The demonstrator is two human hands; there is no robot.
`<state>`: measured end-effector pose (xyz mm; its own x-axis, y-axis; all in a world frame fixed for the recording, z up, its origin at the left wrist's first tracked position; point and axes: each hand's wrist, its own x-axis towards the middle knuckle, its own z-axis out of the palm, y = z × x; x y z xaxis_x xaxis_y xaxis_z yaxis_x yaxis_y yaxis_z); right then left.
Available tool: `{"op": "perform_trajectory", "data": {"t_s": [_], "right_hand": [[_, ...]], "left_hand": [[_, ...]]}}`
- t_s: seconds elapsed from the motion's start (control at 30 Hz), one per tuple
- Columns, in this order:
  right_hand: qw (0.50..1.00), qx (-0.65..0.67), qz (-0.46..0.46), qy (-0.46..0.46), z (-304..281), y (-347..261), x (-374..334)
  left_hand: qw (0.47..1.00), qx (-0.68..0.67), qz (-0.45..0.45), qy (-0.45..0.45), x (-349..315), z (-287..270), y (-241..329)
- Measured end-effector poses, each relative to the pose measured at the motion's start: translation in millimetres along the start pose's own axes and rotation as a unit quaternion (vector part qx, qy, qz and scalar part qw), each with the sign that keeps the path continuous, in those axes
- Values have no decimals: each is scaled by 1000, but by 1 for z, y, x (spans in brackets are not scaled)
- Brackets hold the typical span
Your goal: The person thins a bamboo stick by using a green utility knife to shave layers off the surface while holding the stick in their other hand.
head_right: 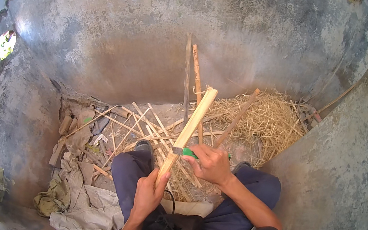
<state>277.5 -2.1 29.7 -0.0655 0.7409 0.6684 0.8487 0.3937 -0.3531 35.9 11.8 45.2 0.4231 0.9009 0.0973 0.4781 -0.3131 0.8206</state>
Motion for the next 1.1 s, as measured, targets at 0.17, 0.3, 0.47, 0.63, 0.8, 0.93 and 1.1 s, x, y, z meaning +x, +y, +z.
{"op": "perform_trajectory", "data": {"t_s": [0.17, 0.3, 0.47, 0.63, 0.8, 0.93, 1.1], "right_hand": [[1000, -23, -4, 8, -1, 4, 1], [999, -34, -13, 28, -4, 13, 3], [980, -103, 115, 128, -17, 87, 9], [973, -79, 166, 138, -54, 100, 20], [995, -20, 73, 57, -5, 40, 7], [1000, -5, 13, -5, 7, 8, -2], [1000, 24, -5, -10, 8, -5, 0]], "left_hand": [[1000, 0, -6, -6, -5, -2, -7], [1000, -3, -11, -15, -11, -11, -5], [999, 25, -4, -41, -36, -18, -19], [999, 10, 1, -45, -43, -26, -21], [999, 16, 28, 9, -16, -16, -25], [1000, 11, 13, 12, -3, -13, -14], [999, 24, 33, 29, 4, -3, -9]]}}
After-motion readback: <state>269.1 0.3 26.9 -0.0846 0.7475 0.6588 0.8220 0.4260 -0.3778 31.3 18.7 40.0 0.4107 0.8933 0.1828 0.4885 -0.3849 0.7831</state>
